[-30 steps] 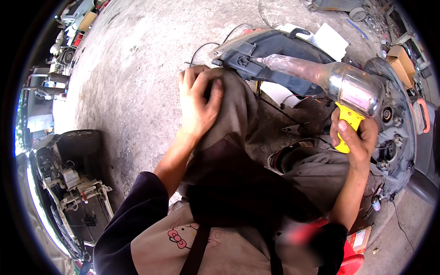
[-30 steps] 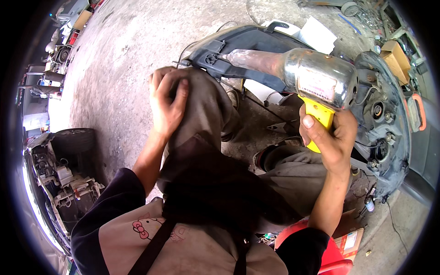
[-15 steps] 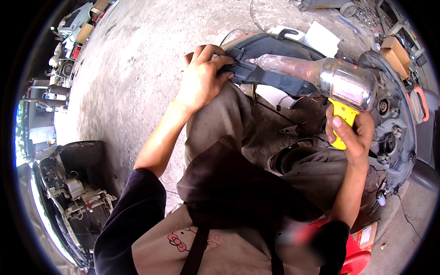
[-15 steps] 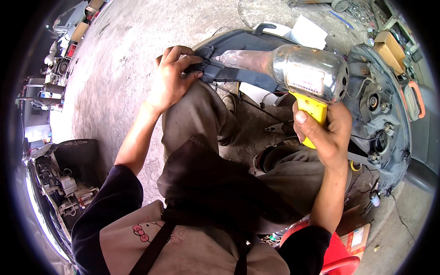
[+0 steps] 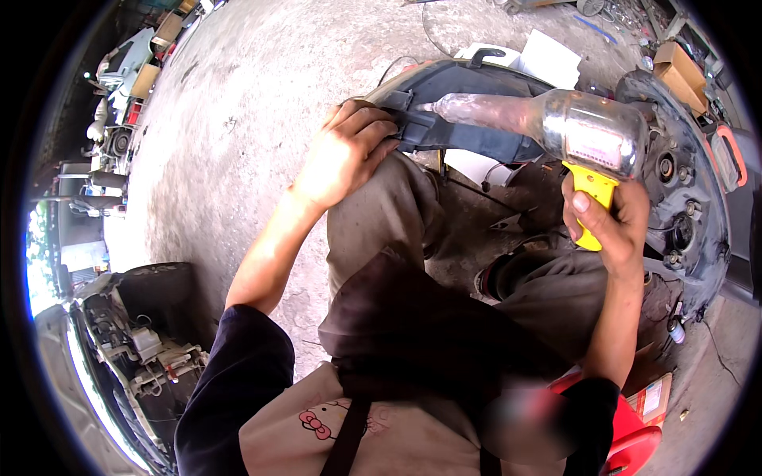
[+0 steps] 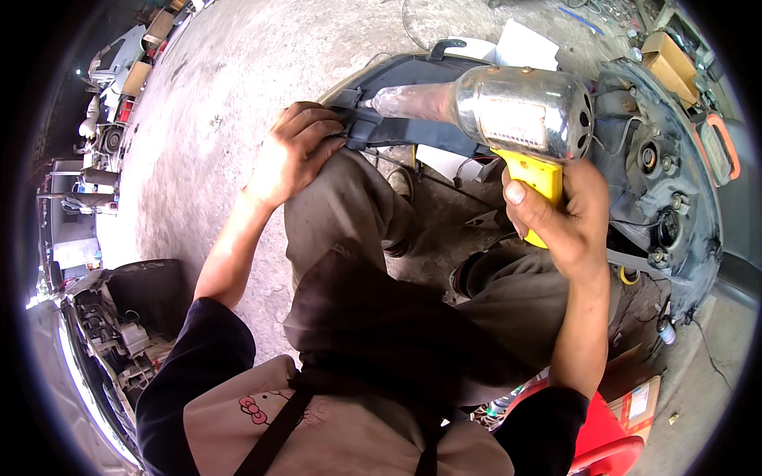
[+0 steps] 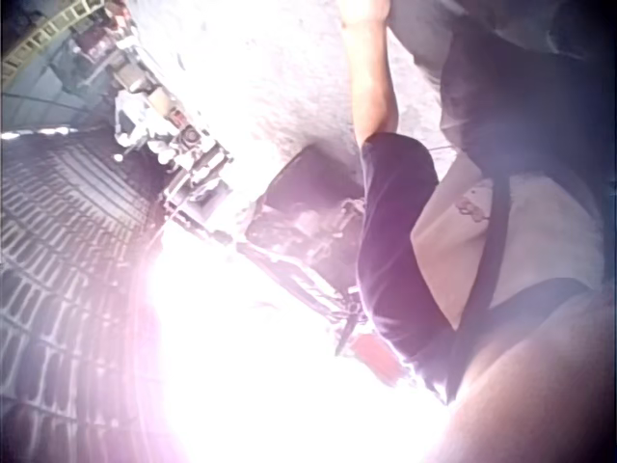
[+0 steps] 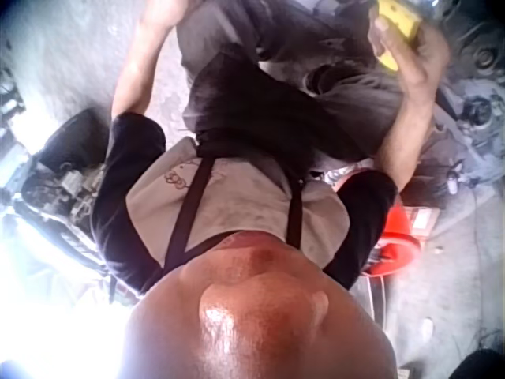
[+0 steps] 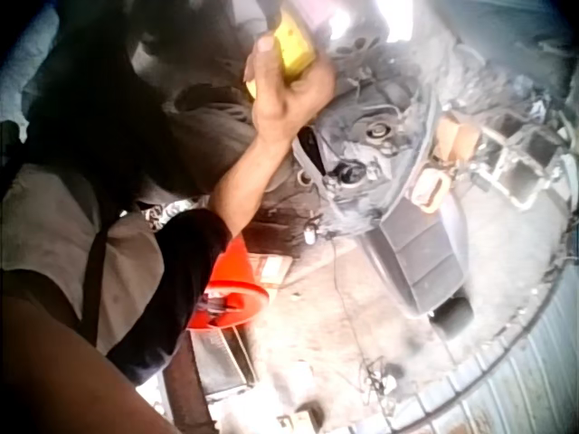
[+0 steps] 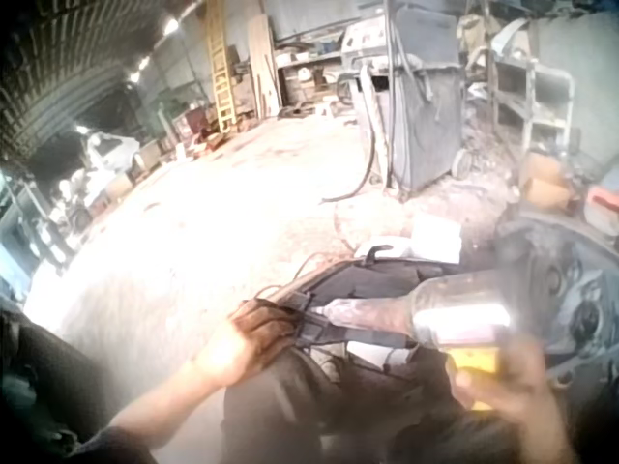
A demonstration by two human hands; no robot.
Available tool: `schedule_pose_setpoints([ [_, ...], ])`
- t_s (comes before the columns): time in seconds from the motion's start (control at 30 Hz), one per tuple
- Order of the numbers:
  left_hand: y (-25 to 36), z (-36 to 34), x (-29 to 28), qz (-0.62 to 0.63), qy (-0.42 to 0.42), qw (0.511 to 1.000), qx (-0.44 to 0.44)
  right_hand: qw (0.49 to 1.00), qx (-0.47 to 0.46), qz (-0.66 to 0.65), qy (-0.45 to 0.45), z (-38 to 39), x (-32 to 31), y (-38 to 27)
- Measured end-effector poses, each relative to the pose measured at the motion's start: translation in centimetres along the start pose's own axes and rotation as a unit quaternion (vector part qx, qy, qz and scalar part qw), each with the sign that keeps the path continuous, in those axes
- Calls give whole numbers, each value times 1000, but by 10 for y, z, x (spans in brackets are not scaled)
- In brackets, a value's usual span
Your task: The person sits on the floor of a workshop and uses a yellow heat gun to apply heat to a black plastic car bumper. They repeatedly heat specific areas and use a metal rod to press and shape the softened plastic.
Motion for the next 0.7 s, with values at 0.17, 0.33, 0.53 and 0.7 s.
schedule_pose_setpoints([
  [0.17, -4, 2, 2, 19, 10, 999, 30, 1000, -3, -1, 23, 0, 2, 2],
  [0.33, 0, -5, -3, -27, -11, 994, 105, 1000, 4, -3, 31, 0, 2, 2],
  [0.53, 4, -17, -11, -131, -115, 961, 216, 999, 8, -9, 33, -2, 2, 3],
  [0.7, 4, -26, -12, -185, -163, 929, 276, 999, 0, -9, 51, 1, 0, 4],
])
Point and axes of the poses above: each hand's wrist, its own z-axis away from the middle knuckle, its own x-axis out of the palm, y = z × x, the point moved 2 cm from there along -z, towards the middle knuckle, and after that the axes turned 11 degrees about -z, right-handed, at the moved point
